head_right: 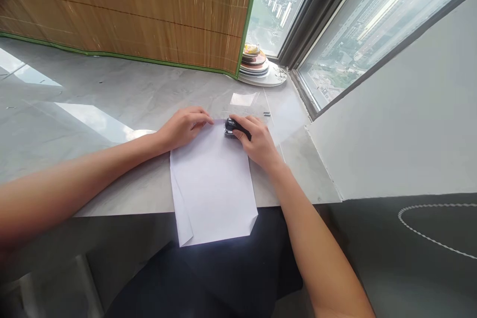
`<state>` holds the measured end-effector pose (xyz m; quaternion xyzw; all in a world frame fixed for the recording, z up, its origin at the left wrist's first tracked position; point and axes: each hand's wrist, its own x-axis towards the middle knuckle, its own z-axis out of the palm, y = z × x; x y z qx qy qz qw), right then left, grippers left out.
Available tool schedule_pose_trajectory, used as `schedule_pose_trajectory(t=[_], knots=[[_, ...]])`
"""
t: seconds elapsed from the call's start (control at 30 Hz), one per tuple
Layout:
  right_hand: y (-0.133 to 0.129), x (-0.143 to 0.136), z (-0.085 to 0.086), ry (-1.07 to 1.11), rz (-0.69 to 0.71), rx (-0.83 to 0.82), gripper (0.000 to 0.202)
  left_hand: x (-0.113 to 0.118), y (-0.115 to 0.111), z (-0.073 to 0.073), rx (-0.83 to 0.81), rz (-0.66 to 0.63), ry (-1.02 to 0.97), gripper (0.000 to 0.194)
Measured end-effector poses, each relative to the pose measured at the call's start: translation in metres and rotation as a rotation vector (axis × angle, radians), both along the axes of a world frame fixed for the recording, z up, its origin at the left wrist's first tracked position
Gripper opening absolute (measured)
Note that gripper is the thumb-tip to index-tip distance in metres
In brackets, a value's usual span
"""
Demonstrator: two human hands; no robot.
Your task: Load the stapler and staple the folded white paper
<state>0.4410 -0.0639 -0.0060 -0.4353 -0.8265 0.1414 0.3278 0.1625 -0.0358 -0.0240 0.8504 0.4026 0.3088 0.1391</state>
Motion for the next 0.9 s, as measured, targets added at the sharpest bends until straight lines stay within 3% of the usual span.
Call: schedule_pose_trajectory(t=[0.37,0.9], knots=[[-0.006,-0.01,-0.005,-0.014,-0.058,0.044,0.042,-0.001,-0.001,0.001,0.014,0.008,-0.009,0.032],[-0.008,-0.013,-0.007,-0.205,-0.06,0.141,0.037,-0.001,0.0,-0.001,-0.022,0.015,-0.019,0.032]])
